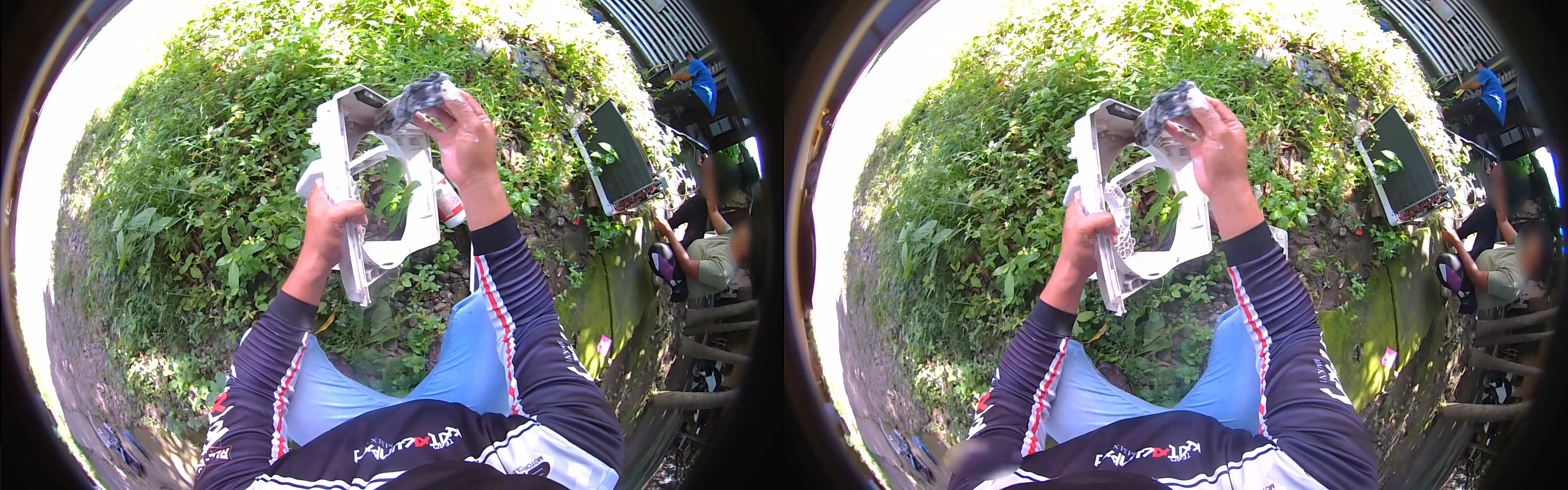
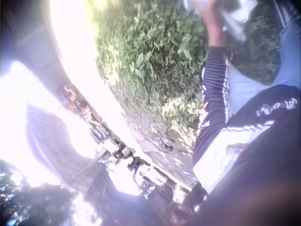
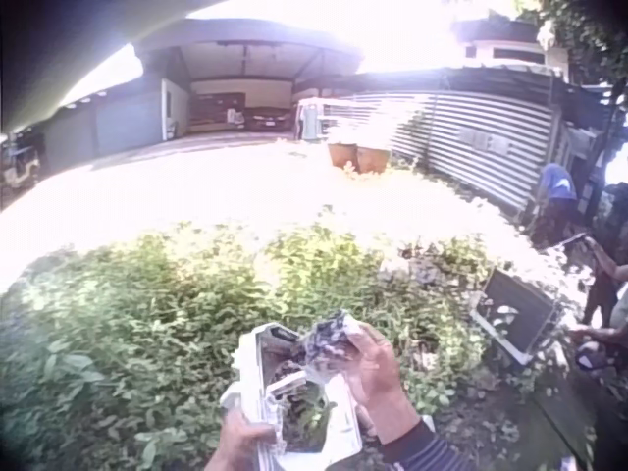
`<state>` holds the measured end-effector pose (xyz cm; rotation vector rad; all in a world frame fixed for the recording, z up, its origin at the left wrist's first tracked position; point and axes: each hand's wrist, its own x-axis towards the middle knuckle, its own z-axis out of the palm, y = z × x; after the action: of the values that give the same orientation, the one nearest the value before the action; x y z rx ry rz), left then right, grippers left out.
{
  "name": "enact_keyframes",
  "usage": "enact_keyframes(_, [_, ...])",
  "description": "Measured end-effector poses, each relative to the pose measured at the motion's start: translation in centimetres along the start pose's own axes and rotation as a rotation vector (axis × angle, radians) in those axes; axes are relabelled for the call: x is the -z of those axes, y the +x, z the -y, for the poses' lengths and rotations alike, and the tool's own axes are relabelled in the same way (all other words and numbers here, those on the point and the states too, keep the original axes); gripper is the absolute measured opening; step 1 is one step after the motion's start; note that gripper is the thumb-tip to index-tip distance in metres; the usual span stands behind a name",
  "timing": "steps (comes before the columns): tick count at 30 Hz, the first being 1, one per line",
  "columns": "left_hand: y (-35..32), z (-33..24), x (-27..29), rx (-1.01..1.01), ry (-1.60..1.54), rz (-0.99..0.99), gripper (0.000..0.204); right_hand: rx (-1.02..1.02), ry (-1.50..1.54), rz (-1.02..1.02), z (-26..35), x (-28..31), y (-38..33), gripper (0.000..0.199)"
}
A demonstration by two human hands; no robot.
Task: The person scrubs and wipes white plastic parts with a cloth while sitting on the ground. They handle several parts one at a time, turning them over to clean different sides and edges.
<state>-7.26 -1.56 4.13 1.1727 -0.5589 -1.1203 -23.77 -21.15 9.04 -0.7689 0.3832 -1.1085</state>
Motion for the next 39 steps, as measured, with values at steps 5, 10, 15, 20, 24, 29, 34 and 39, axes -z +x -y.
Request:
enact_keyframes(5, [0.9, -1.2, 2.9, 0.078, -0.182, -0.004, 0.042, -0.033, 0.101, -0.075, 1.0, 1.4, 0.8, 0.021])
enact_keyframes(10, [0.6, -0.3, 2.0, 0.07, -0.184, 0.095, 0.053, -0.064, -0.235, 0.091, -5.8, -2.2, -1.6, 0.018])
enact_keyframes(15, [-1.0, 0.2, 0.1, 0.067, -0.143, 0.131, 0.057, 0.515, -1.366, 0.116, -7.6, -0.9, -2.1, 0.018])
enact_keyframes(20, [-2.1, 0.4, -1.0, 0.036, -0.031, 0.146, 0.059, 0.31, -1.489, -0.055, -7.5, 1.5, -0.9, 0.02])
enact_keyframes(24, [-2.4, 0.8, -1.6, 0.071, 0.01, 0.139, 0.061, 0.401, -1.256, 0.013, -7.8, 0.8, -1.3, 0.019])
enact_keyframes(29, [-1.9, 0.9, -1.3, 0.069, 0.002, 0.144, 0.073, 0.454, -1.18, -0.001, -7.4, -1.4, -2.8, 0.015])
enact_keyframes(34, [-1.2, 1.2, 0.2, 0.13, -0.149, 0.187, 0.072, 0.452, -1.265, 0.259, -7.6, -1.5, -2.7, 0.016])
enact_keyframes(39, [-1.4, 0.8, 1.2, 0.155, -0.241, 0.219, 0.065, 0.483, -1.42, 0.029, -7.3, -0.1, -2.1, 0.023])
